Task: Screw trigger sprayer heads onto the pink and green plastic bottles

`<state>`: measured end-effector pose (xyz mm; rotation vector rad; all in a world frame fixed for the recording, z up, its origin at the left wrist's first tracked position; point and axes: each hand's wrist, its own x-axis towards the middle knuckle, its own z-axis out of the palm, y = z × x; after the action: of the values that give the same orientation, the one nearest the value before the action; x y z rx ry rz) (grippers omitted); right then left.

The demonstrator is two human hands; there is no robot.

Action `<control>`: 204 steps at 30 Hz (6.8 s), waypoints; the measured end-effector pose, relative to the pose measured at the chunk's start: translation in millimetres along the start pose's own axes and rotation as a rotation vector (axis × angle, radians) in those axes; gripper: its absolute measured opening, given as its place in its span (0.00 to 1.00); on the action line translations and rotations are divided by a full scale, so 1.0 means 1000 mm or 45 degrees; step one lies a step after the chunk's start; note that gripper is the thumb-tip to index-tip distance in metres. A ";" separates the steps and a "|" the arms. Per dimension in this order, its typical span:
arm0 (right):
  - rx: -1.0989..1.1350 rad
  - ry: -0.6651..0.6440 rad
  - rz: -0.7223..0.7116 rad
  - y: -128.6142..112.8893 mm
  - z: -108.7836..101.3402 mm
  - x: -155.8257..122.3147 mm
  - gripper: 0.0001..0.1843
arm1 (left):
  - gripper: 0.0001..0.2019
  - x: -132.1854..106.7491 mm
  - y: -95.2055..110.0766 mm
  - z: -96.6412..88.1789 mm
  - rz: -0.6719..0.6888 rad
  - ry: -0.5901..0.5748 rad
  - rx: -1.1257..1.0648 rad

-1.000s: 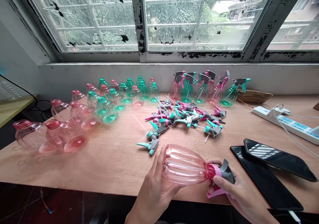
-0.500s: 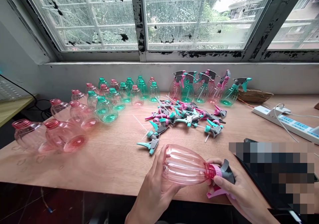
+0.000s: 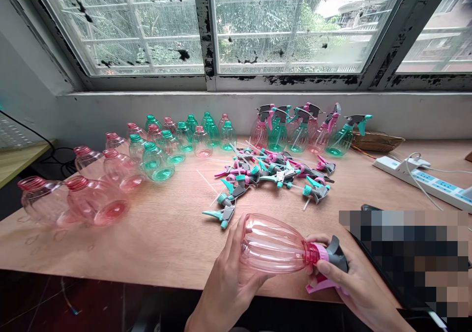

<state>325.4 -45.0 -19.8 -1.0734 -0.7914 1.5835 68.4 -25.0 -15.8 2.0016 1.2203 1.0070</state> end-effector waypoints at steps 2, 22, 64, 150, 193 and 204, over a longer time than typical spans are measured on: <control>0.003 -0.014 0.011 0.000 -0.001 0.000 0.23 | 0.47 -0.001 0.001 0.000 -0.004 0.013 -0.003; 0.045 -0.028 -0.035 -0.001 0.002 -0.001 0.22 | 0.45 -0.002 -0.004 0.002 0.023 0.002 -0.063; 0.027 -0.048 0.004 -0.002 -0.003 -0.001 0.23 | 0.47 -0.001 0.000 -0.001 0.004 -0.037 -0.015; 0.043 0.050 -0.107 0.001 0.003 0.001 0.18 | 0.43 0.000 0.002 -0.001 0.023 0.018 -0.046; 0.043 -0.011 -0.055 0.000 0.000 0.000 0.20 | 0.48 -0.001 0.001 0.000 0.004 -0.008 -0.047; 0.019 0.013 -0.051 0.000 0.000 0.000 0.20 | 0.47 0.000 0.003 -0.001 0.005 -0.006 -0.061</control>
<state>325.3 -45.0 -19.4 -1.0478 -0.7881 1.5466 68.9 -26.3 -12.9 1.9691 1.1789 1.0238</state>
